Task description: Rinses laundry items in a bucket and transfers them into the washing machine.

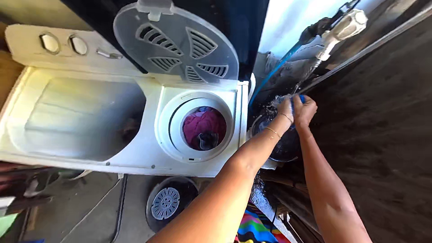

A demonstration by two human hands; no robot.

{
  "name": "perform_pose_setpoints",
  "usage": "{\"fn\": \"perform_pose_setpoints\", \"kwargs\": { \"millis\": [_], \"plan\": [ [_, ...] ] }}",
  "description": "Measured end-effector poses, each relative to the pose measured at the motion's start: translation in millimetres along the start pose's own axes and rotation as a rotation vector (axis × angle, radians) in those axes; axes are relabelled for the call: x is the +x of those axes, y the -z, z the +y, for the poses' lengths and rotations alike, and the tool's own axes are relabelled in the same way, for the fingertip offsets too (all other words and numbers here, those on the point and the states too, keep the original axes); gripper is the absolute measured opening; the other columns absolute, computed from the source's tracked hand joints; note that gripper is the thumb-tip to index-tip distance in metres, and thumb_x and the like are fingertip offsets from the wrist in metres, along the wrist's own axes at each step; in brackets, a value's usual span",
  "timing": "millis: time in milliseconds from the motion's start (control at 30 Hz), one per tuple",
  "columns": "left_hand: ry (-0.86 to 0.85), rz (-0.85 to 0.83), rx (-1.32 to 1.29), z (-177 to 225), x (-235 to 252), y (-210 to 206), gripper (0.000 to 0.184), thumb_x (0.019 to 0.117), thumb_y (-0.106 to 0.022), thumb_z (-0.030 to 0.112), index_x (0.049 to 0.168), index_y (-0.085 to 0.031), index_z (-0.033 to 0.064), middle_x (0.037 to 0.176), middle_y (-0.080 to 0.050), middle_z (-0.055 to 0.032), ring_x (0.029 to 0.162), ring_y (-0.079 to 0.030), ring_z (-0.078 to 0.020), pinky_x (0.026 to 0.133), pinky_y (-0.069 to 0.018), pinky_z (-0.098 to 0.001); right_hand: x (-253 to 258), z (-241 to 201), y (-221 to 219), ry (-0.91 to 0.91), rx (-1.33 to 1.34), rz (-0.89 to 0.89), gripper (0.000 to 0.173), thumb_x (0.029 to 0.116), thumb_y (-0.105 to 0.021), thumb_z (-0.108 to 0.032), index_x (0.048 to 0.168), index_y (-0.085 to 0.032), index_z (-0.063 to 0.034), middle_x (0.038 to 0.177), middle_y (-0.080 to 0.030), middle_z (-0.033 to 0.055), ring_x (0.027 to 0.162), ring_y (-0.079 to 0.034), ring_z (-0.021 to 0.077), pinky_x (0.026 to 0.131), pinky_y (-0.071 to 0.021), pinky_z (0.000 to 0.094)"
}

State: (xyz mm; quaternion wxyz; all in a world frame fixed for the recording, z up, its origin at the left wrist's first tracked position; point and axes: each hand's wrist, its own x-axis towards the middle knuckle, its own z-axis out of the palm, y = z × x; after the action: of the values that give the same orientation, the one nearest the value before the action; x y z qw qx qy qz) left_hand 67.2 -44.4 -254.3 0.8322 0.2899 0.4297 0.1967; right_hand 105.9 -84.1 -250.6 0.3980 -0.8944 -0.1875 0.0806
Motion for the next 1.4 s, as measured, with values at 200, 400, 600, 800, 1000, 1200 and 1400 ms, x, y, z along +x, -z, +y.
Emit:
{"fn": "perform_pose_setpoints", "kwargs": {
  "millis": [200, 400, 600, 800, 1000, 1200, 1400],
  "plan": [
    [0.060, 0.048, 0.199, 21.3, -10.8, 14.2, 0.048, 0.1058, -0.051, 0.038, 0.132, -0.058, -0.0015, 0.130, -0.060, -0.0237, 0.118, -0.058, -0.0353, 0.094, -0.0497, -0.0552, -3.6, 5.0, -8.1, 0.208, 0.105, -0.011, 0.032, 0.0968, -0.061, -0.030, 0.090, -0.069, 0.0000, 0.078, -0.066, 0.0161, 0.072, -0.064, 0.0275, 0.069, -0.0504, 0.0553],
    [-0.247, -0.128, 0.350, 98.9, -47.6, 69.9, 0.057, 0.1069, -0.048, 0.048, 0.129, -0.062, -0.0022, 0.121, -0.067, -0.0228, 0.114, -0.065, -0.0295, 0.100, -0.0522, -0.0510, -45.5, -51.3, 27.5, 0.363, 0.154, -0.268, 0.050, 0.1050, -0.047, -0.057, 0.116, -0.065, -0.0108, 0.092, -0.066, 0.0081, 0.078, -0.065, 0.0165, 0.072, -0.0559, 0.0434],
    [-0.528, 0.008, 0.646, 202.8, -126.5, 209.5, 0.054, 0.1114, -0.035, 0.044, 0.144, -0.054, 0.0051, 0.141, -0.060, -0.0118, 0.131, -0.056, -0.0147, 0.114, -0.0439, -0.0385, -122.8, -131.4, -7.4, 0.136, 0.527, -0.884, 0.041, 0.1089, -0.035, -0.055, 0.134, -0.050, -0.0252, 0.087, -0.066, 0.0018, 0.052, -0.059, 0.0119, 0.042, -0.0510, 0.0280],
    [-0.178, 0.351, 1.143, 181.5, -98.9, 342.2, 0.084, 0.0984, -0.057, 0.060, 0.158, -0.032, 0.0076, 0.150, -0.041, -0.0363, 0.125, -0.057, -0.0509, 0.098, -0.0505, -0.0655, -169.6, -149.1, -106.8, 0.557, -0.223, -0.805, 0.072, 0.0977, -0.069, -0.036, 0.156, -0.038, -0.0073, 0.143, -0.052, 0.0304, 0.119, -0.060, 0.0484, 0.087, -0.0528, 0.0668],
    [-0.385, 0.307, 1.180, 185.6, -120.0, 393.6, 0.037, 0.1013, -0.063, 0.032, 0.124, -0.069, 0.0032, 0.126, -0.067, -0.0193, 0.113, -0.067, -0.0328, 0.100, -0.0518, -0.0545, -184.0, -135.6, -236.1, 0.436, -0.491, -1.015, 0.115, 0.0780, -0.089, -0.042, 0.166, -0.017, -0.0256, 0.164, -0.013, 0.0364, 0.135, -0.035, 0.0665, 0.092, -0.0445, 0.0775],
    [-0.633, 0.317, 1.111, 229.4, -177.8, 454.9, 0.027, 0.1049, -0.059, 0.026, 0.119, -0.069, 0.0051, 0.116, -0.071, -0.0135, 0.095, -0.071, -0.0250, 0.083, -0.0592, -0.0445, -201.9, -106.2, -303.8, 0.356, -0.691, -0.986, 0.135, 0.0639, -0.094, -0.054, 0.163, -0.003, -0.0479, 0.165, 0.017, 0.0334, 0.143, -0.008, 0.0718, 0.091, -0.0363, 0.0867],
    [-0.678, 0.453, 1.133, 276.2, -193.9, 560.9, 0.028, 0.1052, -0.059, 0.026, 0.120, -0.069, 0.0051, 0.113, -0.072, -0.0151, 0.097, -0.072, -0.0268, 0.088, -0.0593, -0.0469, -226.9, -120.2, -321.8, 0.291, -0.871, -1.005, 0.133, 0.0672, -0.092, -0.054, 0.164, -0.002, -0.0450, 0.167, 0.014, 0.0318, 0.146, -0.006, 0.0683, 0.095, -0.0309, 0.0881]
  ]
}}
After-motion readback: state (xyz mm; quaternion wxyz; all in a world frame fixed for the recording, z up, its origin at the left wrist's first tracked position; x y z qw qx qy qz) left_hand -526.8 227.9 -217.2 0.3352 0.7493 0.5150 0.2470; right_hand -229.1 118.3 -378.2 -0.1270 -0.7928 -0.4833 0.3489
